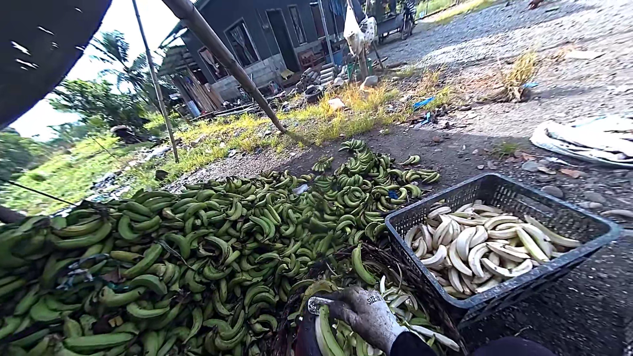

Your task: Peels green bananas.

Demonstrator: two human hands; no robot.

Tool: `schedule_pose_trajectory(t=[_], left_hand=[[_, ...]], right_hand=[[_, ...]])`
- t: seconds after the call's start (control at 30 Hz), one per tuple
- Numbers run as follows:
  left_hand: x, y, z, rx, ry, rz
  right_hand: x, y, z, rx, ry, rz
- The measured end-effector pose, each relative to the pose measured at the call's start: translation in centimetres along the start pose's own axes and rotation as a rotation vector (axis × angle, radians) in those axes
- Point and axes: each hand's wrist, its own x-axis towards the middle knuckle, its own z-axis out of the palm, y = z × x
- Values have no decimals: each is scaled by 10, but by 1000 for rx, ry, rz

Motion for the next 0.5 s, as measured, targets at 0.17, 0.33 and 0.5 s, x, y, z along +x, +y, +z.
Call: schedule_pose_trajectory(t=[0.17,0.33,0.5], left_hand=[[2,-18,-9,74,-43,93],[3,-25,-29,341,135,215],[43,-34,-81,640,291,56]], right_hand=[[-4,-6,3,-68,31,114],[-5,8,-12,91,81,257],[-19,9,-55,238,384,317]])
